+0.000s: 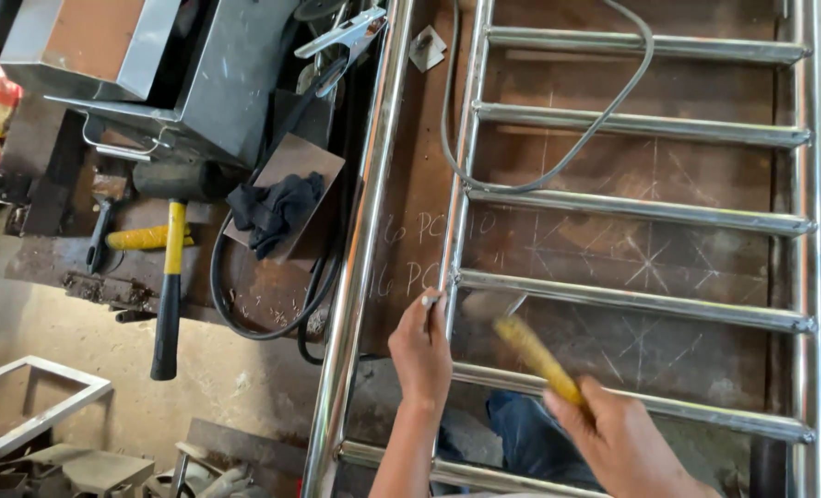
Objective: Fabricating a stainless steel gate structure by using a hammer and chisel to clean or align welded joints.
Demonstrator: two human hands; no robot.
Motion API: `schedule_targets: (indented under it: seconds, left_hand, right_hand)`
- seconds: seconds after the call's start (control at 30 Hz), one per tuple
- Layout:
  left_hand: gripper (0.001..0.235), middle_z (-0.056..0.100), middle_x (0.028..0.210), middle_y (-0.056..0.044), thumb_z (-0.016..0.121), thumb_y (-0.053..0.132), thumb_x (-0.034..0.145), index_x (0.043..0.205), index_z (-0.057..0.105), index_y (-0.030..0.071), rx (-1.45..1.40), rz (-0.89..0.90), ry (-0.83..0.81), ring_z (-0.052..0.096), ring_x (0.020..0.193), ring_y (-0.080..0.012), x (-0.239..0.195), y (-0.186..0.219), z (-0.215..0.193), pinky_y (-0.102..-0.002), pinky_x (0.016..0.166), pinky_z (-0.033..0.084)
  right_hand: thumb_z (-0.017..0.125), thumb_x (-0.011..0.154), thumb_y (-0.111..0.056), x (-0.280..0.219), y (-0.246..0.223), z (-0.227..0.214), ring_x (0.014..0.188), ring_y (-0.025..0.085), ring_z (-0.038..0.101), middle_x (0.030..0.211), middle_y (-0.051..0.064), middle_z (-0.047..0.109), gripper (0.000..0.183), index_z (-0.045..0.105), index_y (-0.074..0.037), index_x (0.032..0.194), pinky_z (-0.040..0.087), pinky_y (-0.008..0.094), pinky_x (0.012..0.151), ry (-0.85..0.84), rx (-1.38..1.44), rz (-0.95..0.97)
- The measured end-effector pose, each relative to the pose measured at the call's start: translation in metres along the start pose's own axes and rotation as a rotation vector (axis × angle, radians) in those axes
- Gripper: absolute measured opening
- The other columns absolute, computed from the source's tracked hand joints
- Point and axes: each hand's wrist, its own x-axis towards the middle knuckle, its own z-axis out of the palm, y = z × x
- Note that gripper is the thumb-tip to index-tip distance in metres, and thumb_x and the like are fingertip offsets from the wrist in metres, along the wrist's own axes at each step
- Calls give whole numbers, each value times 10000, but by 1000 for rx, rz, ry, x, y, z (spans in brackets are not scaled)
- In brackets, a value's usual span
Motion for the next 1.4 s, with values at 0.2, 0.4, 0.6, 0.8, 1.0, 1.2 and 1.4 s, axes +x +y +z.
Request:
schedule_targets:
  seconds: [0.2, 0.4, 0.6, 0.8, 1.0, 1.2, 1.4]
  left_hand:
    - [167, 798, 988, -22, 706, 53, 907, 1069, 746, 57, 52, 87, 12, 745, 780, -147, 20, -8, 25, -272, 712, 587]
    - [139, 801, 901, 5, 684, 89, 942, 1061, 757, 84, 93, 58, 27, 688, 657, -116, 23, 1, 25, -277, 622, 551]
    - [168, 794, 985, -42, 704, 69, 916, 1079, 743, 57, 190, 210, 35, 748, 766, -173, 25, -15, 28, -278, 696, 577]
    - [250, 766, 993, -39, 680, 18, 850, 1089, 706, 84, 314, 300, -15, 696, 746, -251, 25, -30, 29, -355, 669, 533]
    - [41, 653, 771, -55, 686, 22, 864, 857, 655, 48, 347, 345, -12, 590, 615, -246, 26, -33, 30, -363, 582, 479]
    - [146, 756, 808, -19, 717, 92, 915, 1052, 752, 55, 211, 181, 28, 618, 567, -151, 30, -16, 31, -289, 557, 496]
    - [172, 787, 939, -45, 712, 79, 908, 1074, 741, 43, 267, 281, 63, 713, 694, -205, 29, -17, 34, -308, 632, 545]
  right_hand:
    - [663, 948, -329, 11, -26, -30, 456, 165, 511, 532, 63, 639, 323, 693, -35, 817, 447, 349, 479, 120, 200, 25]
    - [696, 932, -302, 16, -33, -35, 386, 146, 449, 477, 41, 602, 308, 627, -64, 749, 418, 348, 424, 101, 176, -118]
    - [707, 903, -358, 20, -51, -33, 329, 195, 514, 455, 35, 682, 355, 563, -100, 707, 445, 379, 410, 127, 49, -249]
    - [563, 1004, -503, 33, -84, -45, 400, 227, 530, 506, 17, 655, 436, 519, -155, 745, 458, 366, 502, -35, -323, -147]
    - [579, 988, -449, 30, -76, -39, 376, 269, 558, 496, 40, 665, 398, 506, -137, 752, 466, 400, 458, 80, -330, -290]
    - [604, 976, -487, 31, -87, -56, 410, 192, 521, 528, 28, 684, 447, 560, -113, 736, 463, 359, 492, -48, -139, -61]
    - [665, 954, -424, 27, -83, -56, 392, 201, 507, 505, 48, 692, 402, 557, -98, 743, 461, 366, 473, 3, -62, -67]
